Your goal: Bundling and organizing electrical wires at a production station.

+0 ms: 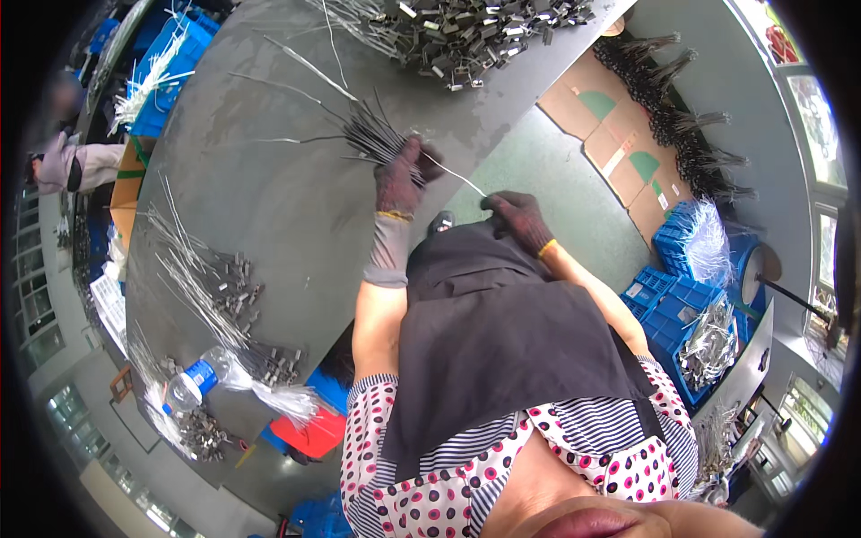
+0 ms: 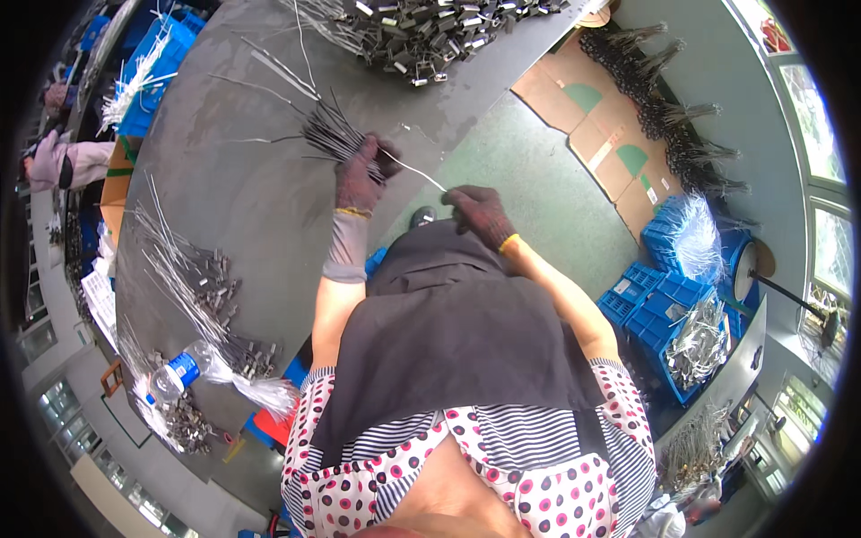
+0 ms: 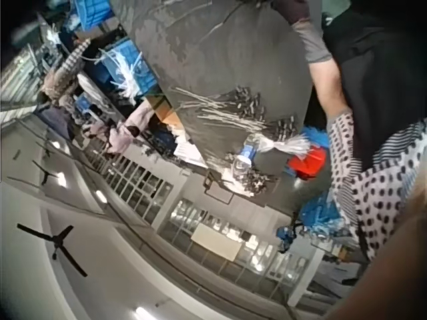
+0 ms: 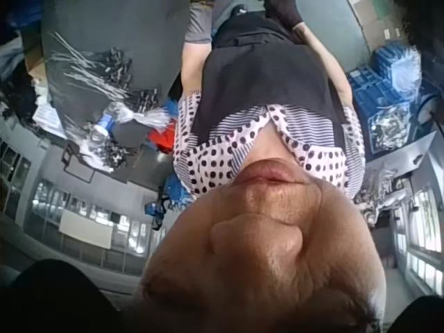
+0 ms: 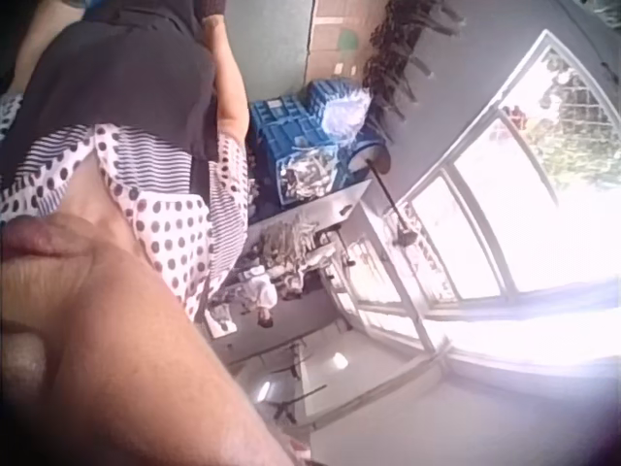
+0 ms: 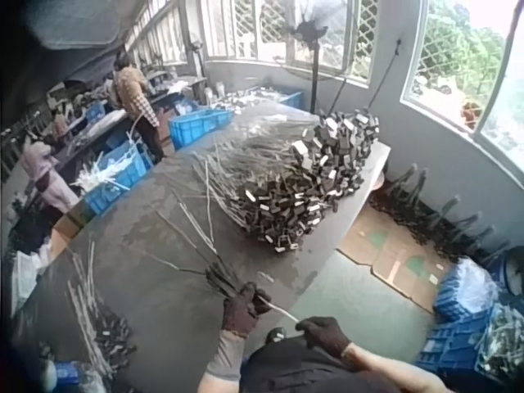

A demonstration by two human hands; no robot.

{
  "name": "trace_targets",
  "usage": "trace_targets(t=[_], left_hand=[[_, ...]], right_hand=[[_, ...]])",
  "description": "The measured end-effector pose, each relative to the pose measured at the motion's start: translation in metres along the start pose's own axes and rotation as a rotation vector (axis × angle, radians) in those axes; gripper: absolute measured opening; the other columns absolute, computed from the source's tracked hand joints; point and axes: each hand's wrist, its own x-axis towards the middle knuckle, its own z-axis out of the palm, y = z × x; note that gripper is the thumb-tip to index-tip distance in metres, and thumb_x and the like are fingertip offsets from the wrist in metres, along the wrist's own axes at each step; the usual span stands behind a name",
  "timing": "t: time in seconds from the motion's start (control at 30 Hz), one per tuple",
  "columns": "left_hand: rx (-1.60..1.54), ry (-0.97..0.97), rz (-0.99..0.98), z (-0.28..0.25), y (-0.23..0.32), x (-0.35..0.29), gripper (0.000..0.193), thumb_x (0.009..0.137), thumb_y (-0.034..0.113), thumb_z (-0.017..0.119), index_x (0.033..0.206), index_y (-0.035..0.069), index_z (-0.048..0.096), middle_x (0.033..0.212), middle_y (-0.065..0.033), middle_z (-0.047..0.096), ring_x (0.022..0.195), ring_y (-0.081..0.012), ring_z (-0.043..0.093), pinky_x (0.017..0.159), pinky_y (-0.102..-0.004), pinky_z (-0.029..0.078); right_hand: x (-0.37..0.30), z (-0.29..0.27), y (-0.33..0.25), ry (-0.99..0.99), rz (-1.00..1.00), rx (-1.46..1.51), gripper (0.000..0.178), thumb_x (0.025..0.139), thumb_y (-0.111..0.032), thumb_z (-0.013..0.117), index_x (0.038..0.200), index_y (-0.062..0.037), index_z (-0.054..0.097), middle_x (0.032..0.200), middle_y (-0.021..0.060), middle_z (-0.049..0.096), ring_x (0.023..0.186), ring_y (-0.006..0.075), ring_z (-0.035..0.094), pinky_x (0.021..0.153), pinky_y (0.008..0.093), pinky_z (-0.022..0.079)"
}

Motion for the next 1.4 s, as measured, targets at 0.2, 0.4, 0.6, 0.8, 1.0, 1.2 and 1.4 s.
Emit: trace_targets(t=[0.2, 0.4, 0.6, 0.8, 1.0, 1.2, 1.4], left_hand=[[-0.264, -0.325, -0.05, -0.001, 0.007, 0.003, 0.034, 0.096, 0.024, 0.063, 0.127, 0.012, 0.055, 0.085, -0.0047, 0.064, 0.07, -0.0192, 0.062, 0.054, -0.0303, 0.05], [-0.151, -0.151, 0.078, -0.019, 0.012, 0.02, 0.027, 0.098, 0.021, 0.06, 0.121, 0.007, 0.059, 0.081, -0.0064, 0.065, 0.065, -0.0197, 0.064, 0.052, -0.032, 0.052], [-0.148, -0.127, 0.134, -0.043, 0.05, 0.057, 0.027, 0.098, 0.028, 0.06, 0.114, 0.006, 0.061, 0.085, -0.0077, 0.064, 0.079, -0.0212, 0.066, 0.068, -0.0343, 0.058], [0.449, 0.036, 0.194, 0.029, 0.041, 0.021, 0.021, 0.09, 0.019, 0.072, 0.103, 0.003, 0.074, 0.095, -0.0037, 0.072, 0.077, -0.0103, 0.065, 0.068, -0.0249, 0.053], [0.214, -0.024, 0.135, 0.022, 0.038, 0.041, 0.026, 0.086, 0.014, 0.073, 0.108, 0.0, 0.072, 0.09, -0.0074, 0.073, 0.075, -0.013, 0.067, 0.065, -0.0261, 0.052], [0.72, 0.395, 0.005, -0.009, 0.069, 0.044, 0.044, 0.078, 0.043, 0.08, 0.093, 0.002, 0.074, 0.087, -0.0053, 0.073, 0.075, -0.0178, 0.067, 0.07, -0.0327, 0.051], [0.867, 0.525, 0.495, -0.118, 0.053, 0.072, 0.051, 0.081, 0.045, 0.076, 0.092, -0.005, 0.07, 0.085, -0.013, 0.072, 0.074, -0.0267, 0.067, 0.071, -0.0399, 0.05]], right_hand=[[0.005, 0.042, -0.041, -0.274, 0.22, 0.199, 0.031, 0.093, -0.029, 0.061, 0.098, -0.0001, 0.07, 0.062, 0.0004, 0.052, 0.054, 0.0116, 0.053, 0.05, 0.0284, 0.047], [0.007, 0.04, -0.05, -0.308, 0.157, 0.064, 0.03, 0.093, -0.029, 0.061, 0.099, -0.0014, 0.07, 0.066, -0.0001, 0.055, 0.057, 0.0097, 0.052, 0.054, 0.0262, 0.046], [0.048, 0.022, -0.011, -0.135, 0.329, 0.379, 0.041, 0.093, -0.045, 0.062, 0.106, -0.0062, 0.063, 0.094, 0.004, 0.065, 0.078, 0.0171, 0.06, 0.06, 0.0317, 0.044], [0.105, 0.075, -0.096, -0.155, 0.251, 0.417, 0.067, 0.095, -0.064, 0.046, 0.126, -0.0056, 0.057, 0.106, 0.0065, 0.063, 0.085, 0.0166, 0.057, 0.06, 0.0325, 0.042], [0.138, 0.093, -0.098, -0.259, 0.05, 0.248, 0.066, 0.097, -0.064, 0.036, 0.13, -0.01, 0.054, 0.099, 0.0114, 0.063, 0.08, 0.0214, 0.057, 0.063, 0.0367, 0.047], [0.188, 0.081, -0.099, -0.139, -0.164, 0.188, 0.064, 0.096, -0.057, 0.049, 0.138, -0.01, 0.047, 0.113, 0.0185, 0.064, 0.096, 0.0286, 0.063, 0.079, 0.0418, 0.055], [0.219, 0.044, -0.154, -0.274, -0.12, 0.799, 0.048, 0.096, -0.037, 0.059, 0.127, -0.0009, 0.053, 0.123, 0.018, 0.061, 0.108, 0.0317, 0.061, 0.069, 0.0356, 0.056]])
